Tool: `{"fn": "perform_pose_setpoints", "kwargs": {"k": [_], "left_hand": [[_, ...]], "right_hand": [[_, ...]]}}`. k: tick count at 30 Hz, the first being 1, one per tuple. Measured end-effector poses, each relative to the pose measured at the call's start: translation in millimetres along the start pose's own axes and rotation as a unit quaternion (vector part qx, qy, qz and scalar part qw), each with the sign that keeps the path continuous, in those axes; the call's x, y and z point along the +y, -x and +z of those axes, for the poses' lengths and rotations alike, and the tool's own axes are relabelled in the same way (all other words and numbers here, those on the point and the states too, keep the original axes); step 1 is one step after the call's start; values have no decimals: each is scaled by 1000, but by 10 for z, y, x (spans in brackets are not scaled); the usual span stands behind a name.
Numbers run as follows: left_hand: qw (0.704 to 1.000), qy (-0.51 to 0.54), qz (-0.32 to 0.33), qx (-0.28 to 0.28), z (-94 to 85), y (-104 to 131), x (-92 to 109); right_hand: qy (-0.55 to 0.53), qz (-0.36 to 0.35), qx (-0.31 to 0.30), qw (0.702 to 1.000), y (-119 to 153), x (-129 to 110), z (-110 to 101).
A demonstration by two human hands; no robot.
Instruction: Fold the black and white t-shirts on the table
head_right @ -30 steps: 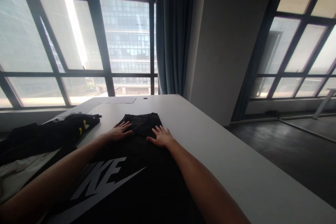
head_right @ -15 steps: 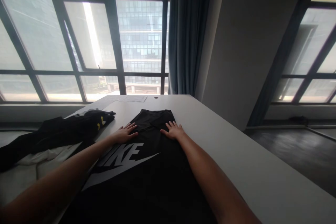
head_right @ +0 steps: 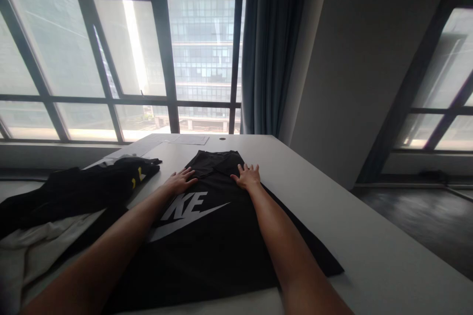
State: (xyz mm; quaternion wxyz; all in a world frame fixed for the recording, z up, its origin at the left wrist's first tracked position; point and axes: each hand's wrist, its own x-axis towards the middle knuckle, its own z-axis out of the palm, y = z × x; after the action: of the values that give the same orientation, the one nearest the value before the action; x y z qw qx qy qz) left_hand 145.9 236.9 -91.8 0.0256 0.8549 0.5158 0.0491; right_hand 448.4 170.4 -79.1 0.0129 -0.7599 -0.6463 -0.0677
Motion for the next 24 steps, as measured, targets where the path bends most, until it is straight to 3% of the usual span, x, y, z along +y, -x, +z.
{"fn": "perform_pose_setpoints", "kwargs": {"k": [3,5,10,15,19,24], "left_hand": [[993,-69,-27,94,-65,141,22],[988,-89,-44,115,-114,311,22],[991,-64,-107,39,-210,855,-17],[990,-78,-113,9,-322,1390,-1],[991,-63,-120,5,-400,1709,-6],[991,26,-134,12,-433,1924,-3]], "right_hand": [[-17,25,-54,998,304,61,-42],[-29,17,-74,997,584,159,-71],[-47,-3,-100,994,1236,413,-180],[-43,-9,-121,992,1608,445,-290],[-24,11,-72,997,1837,348,-334],[10,59,13,998,2052,334,-345]]}}
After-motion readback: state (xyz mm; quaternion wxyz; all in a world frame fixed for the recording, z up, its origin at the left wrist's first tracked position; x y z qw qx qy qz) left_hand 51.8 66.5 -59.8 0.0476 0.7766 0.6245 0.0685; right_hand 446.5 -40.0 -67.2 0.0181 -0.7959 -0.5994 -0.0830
